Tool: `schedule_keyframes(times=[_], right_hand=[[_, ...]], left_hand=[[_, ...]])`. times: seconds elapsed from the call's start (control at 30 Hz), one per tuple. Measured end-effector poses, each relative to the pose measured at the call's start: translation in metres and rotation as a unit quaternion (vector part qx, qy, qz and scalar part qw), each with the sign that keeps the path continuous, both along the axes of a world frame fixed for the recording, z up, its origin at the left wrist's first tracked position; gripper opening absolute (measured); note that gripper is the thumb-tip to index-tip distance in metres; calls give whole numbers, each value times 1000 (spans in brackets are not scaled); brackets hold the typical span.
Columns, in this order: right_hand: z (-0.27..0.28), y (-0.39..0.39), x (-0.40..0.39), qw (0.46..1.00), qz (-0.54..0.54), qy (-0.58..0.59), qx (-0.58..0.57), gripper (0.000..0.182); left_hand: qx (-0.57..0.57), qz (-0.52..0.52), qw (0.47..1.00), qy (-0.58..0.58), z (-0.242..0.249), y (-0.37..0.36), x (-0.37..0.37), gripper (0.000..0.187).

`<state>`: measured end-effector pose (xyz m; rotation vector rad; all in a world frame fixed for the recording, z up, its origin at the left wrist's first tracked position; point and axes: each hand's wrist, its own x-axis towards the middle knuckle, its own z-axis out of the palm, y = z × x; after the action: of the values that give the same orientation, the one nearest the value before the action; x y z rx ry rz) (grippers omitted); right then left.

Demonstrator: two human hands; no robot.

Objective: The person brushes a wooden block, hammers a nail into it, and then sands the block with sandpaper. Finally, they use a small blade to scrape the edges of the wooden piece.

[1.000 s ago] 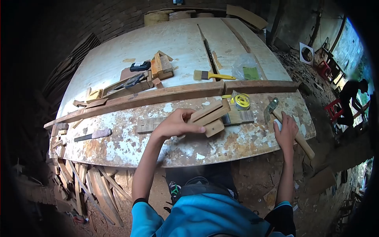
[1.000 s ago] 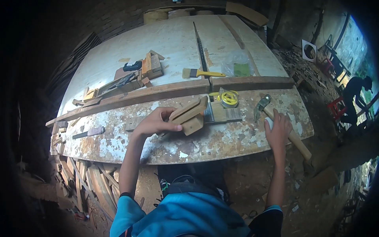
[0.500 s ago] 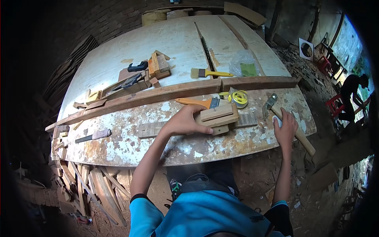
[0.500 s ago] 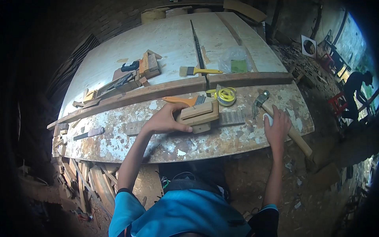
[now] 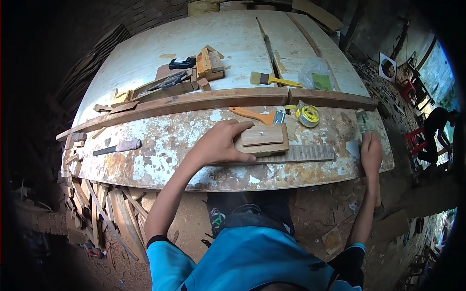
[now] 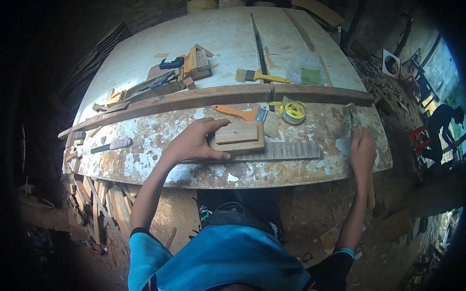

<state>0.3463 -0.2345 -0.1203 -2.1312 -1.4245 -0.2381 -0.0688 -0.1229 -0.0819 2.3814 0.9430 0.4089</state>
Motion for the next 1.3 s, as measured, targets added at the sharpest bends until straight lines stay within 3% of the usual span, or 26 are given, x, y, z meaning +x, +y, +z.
schedule_keyframes(times=[0.13,0.23,0.3,0.43,0.57,0.7,0.93,1.17,1.3], right_hand=[[66,-21,-53,962,54,239,118,40],[105,-34,-93,940,192,280,-3,43],[112,-30,-125,892,290,346,-27,43],[117,-14,-159,861,359,292,-210,41],[134,-5,-174,868,388,245,-191,41],[150,0,-181,880,414,222,-74,41],[113,8,-189,884,368,143,-248,37],[142,2,-179,883,388,234,-120,43],[125,5,-180,888,387,215,-125,48]], left_hand=[[6,0,999,41,6,-2,6,82],[-11,-2,999,38,3,-5,11,80],[5,15,999,49,5,-10,13,80],[-8,18,999,44,6,-13,14,80],[-9,28,998,63,9,-14,13,81],[-6,20,998,54,3,-10,13,81],[9,21,999,44,3,-14,12,80],[16,28,998,48,1,-14,11,82],[57,41,996,-48,-1,-22,11,70]])
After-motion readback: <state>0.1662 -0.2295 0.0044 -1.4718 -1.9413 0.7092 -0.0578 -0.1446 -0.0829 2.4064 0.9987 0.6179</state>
